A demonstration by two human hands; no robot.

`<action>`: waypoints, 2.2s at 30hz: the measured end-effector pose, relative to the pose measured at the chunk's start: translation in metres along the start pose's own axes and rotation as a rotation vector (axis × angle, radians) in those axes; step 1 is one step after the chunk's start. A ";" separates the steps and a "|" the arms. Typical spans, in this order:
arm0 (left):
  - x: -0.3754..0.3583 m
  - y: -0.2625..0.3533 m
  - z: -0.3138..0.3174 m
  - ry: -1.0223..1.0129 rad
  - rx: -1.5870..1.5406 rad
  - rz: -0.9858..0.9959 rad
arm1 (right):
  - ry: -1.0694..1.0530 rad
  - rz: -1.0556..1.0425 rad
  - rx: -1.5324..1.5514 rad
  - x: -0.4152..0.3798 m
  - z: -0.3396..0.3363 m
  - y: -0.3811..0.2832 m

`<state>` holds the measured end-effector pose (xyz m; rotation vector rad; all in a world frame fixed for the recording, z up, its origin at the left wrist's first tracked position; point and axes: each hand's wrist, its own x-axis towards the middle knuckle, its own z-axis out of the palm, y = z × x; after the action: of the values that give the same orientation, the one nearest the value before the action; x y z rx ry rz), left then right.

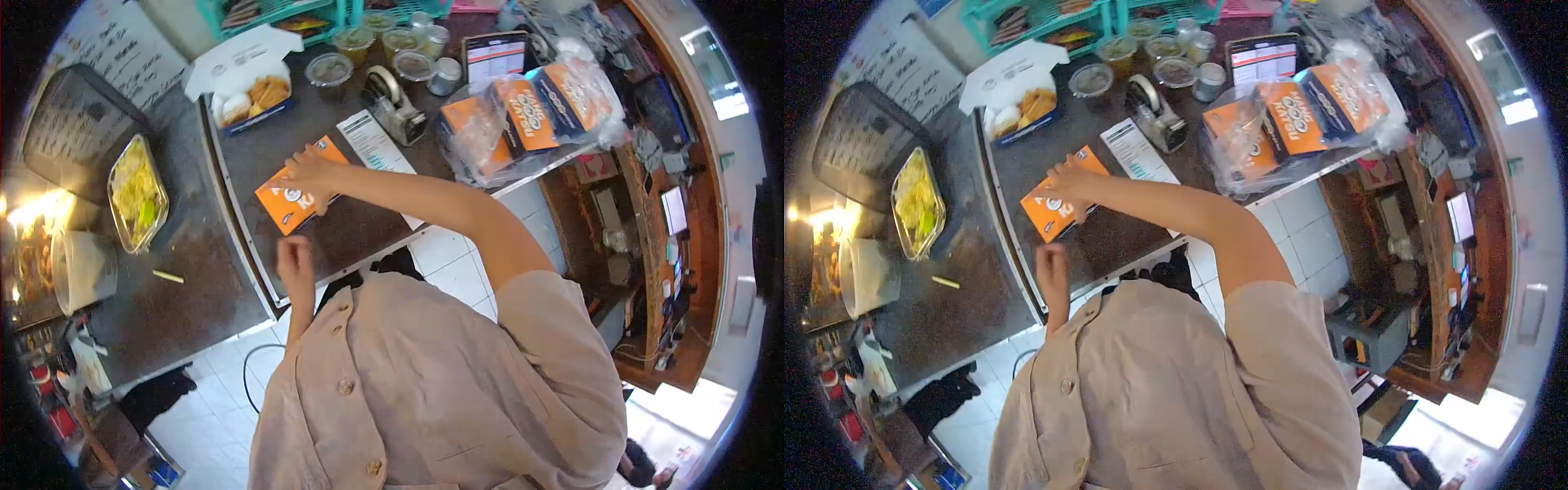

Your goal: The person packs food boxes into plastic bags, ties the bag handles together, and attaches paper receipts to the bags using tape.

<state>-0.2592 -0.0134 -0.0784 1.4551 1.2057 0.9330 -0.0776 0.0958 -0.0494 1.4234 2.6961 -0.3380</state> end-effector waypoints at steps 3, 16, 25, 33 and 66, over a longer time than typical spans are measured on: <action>-0.013 -0.013 0.017 -0.640 0.221 0.071 | 0.087 0.159 0.157 -0.036 -0.010 -0.009; 0.023 0.087 0.264 -0.289 -0.059 0.258 | 0.716 0.970 0.494 -0.342 -0.134 0.000; 0.035 0.098 0.248 -0.400 -0.146 0.242 | 0.333 1.216 0.851 -0.333 -0.058 0.065; 0.019 0.164 0.242 -0.437 0.042 0.430 | 0.272 1.433 0.088 -0.260 -0.024 0.129; 0.360 -0.067 -0.065 0.181 0.379 0.085 | 0.652 0.573 1.046 -0.160 -0.062 0.050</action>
<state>-0.2600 0.3527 -0.1405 1.7596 1.5252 0.9441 0.0566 0.0077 0.0297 2.8807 2.3155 -1.6130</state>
